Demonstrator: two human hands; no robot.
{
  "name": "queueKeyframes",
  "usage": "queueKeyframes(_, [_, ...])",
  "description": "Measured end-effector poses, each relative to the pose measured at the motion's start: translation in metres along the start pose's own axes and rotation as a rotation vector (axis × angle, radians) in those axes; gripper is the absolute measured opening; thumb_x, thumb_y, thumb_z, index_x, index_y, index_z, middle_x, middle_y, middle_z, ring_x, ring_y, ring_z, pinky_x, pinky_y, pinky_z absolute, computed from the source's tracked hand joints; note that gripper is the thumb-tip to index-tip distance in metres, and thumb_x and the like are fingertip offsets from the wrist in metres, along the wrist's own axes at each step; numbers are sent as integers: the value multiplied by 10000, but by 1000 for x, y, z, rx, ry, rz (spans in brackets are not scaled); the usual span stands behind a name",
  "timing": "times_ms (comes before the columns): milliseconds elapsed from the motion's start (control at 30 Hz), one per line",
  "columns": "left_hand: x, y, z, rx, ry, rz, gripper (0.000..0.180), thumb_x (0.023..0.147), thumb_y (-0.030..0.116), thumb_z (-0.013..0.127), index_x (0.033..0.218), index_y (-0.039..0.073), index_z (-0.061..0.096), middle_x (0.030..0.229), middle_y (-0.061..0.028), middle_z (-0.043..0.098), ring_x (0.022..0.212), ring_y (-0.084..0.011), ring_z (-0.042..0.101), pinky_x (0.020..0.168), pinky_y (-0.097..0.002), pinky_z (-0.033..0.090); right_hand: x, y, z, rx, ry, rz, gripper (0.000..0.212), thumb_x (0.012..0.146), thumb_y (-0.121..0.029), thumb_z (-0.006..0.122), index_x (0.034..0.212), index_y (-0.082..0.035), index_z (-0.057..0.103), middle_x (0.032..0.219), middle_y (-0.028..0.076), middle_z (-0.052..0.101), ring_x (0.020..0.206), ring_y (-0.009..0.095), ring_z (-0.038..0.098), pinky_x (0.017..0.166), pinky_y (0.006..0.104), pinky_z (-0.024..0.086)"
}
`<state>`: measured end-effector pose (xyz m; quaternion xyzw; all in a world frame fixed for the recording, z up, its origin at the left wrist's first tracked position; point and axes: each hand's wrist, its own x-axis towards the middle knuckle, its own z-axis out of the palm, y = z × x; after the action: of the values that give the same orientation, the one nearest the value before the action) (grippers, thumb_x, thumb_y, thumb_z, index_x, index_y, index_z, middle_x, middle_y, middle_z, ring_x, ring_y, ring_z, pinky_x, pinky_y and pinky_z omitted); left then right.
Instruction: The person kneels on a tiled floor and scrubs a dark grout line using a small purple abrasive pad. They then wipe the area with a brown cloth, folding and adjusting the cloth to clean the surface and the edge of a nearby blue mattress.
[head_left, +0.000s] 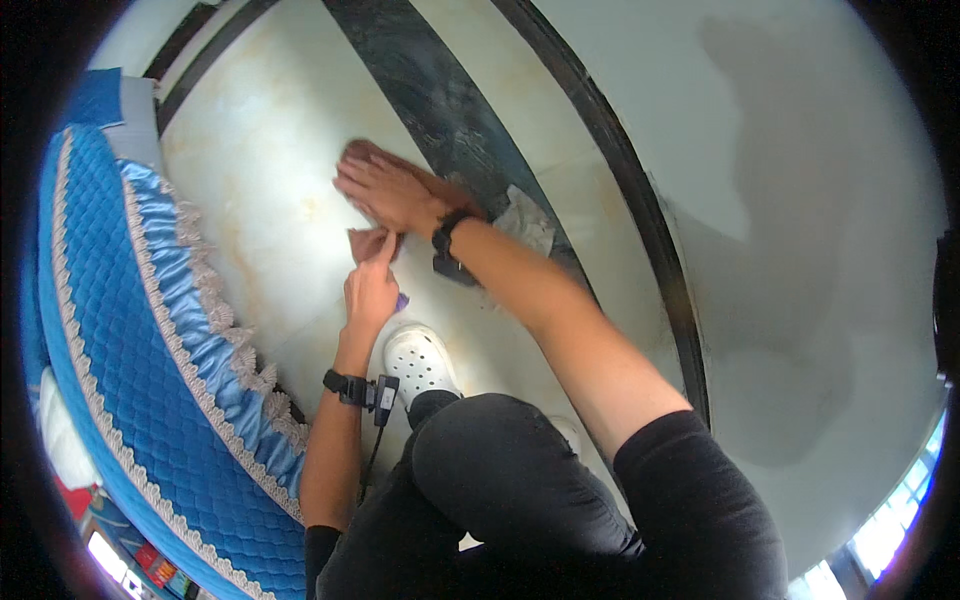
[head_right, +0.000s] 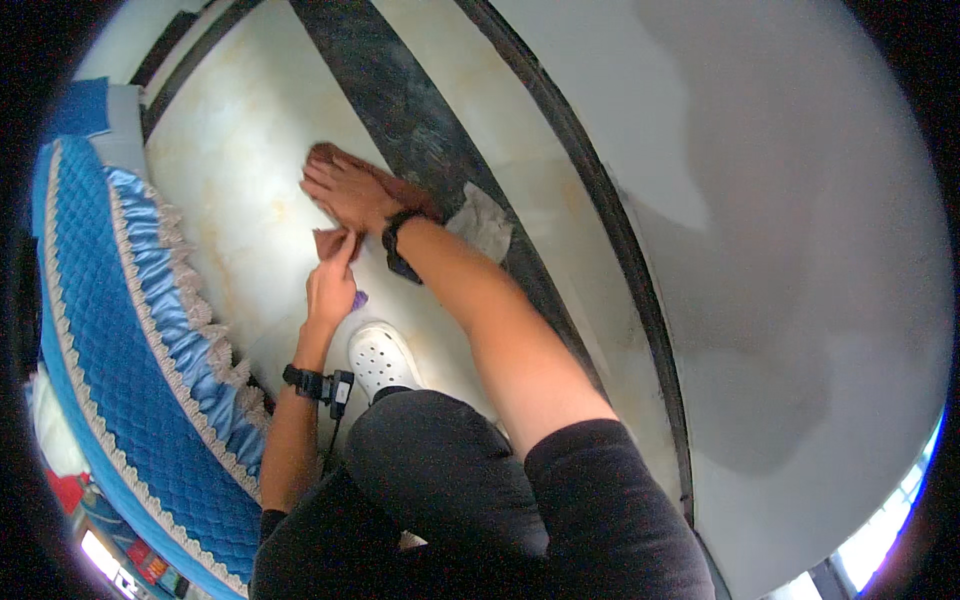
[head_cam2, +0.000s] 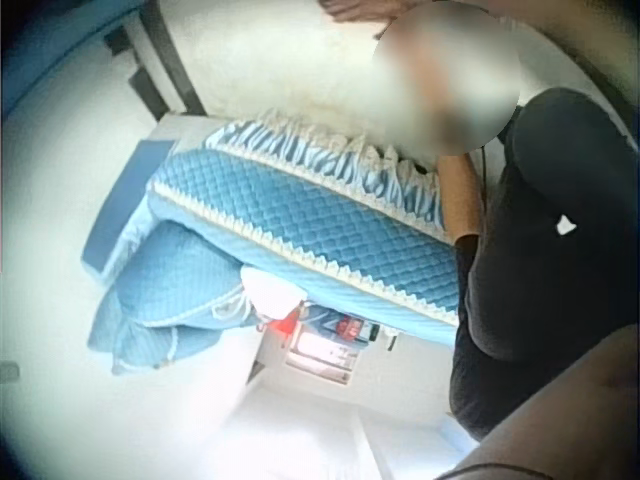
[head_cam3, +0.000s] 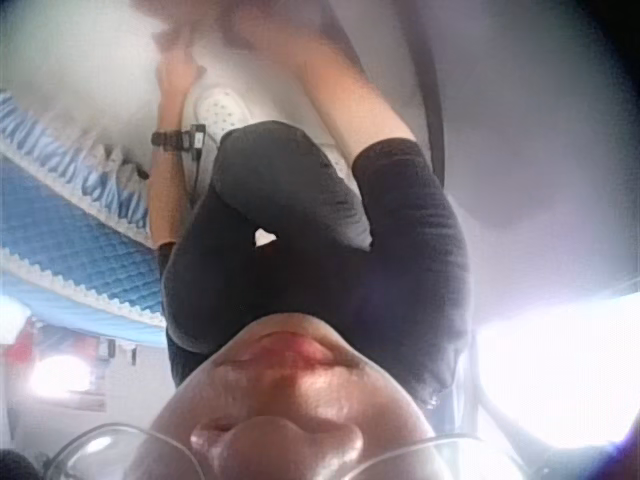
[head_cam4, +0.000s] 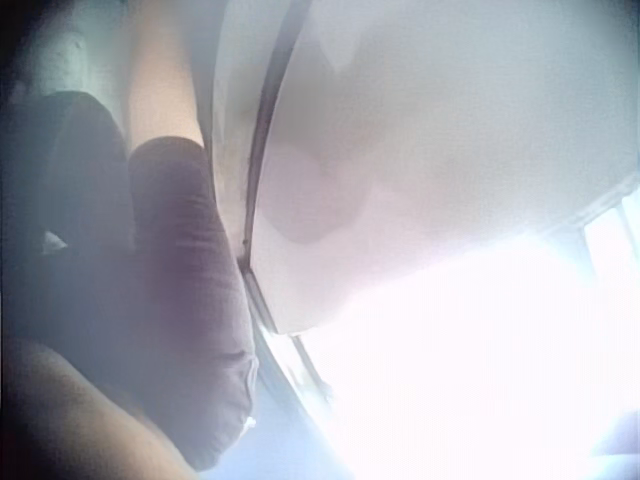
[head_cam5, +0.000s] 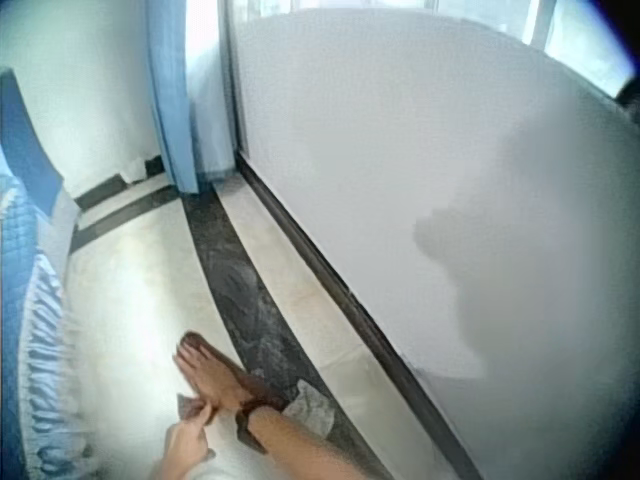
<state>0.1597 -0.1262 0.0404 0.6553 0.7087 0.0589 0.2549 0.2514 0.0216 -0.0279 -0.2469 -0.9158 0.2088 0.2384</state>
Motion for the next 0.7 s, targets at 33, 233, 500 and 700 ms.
queueKeyframes(33, [5,0,4,-7,40,32,665,827,-22,480,1467,161,466,1154,-214,664,939,-464,641,833,-544,504,7,8,-7,-51,-37,-3,443,979,-230,505,1388,-60,504,1519,153,414,1434,315,353,1195,469,268])
queueKeyframes(233, [59,49,13,-58,2,236,736,823,-24,507,1523,155,367,1166,-228,656,932,-443,650,797,-522,522,-22,69,-58,-317,147,230,446,952,-202,537,1361,-27,512,1466,151,470,1391,313,387,1143,451,324])
queueKeyframes(500, [58,123,54,-70,-253,432,608,894,89,536,1485,173,416,1158,-166,684,896,-417,678,732,-528,549,-163,98,-115,-388,274,695,565,1036,-318,455,1482,25,397,1553,204,384,1444,370,343,1187,476,262])
queueKeyframes(700, [25,135,84,-45,-276,642,542,837,98,594,1375,70,535,1024,-186,717,781,-355,715,648,-462,563,-266,-6,-115,-399,253,954,523,1043,-220,424,1495,36,366,1565,214,357,1457,369,323,1203,466,243])
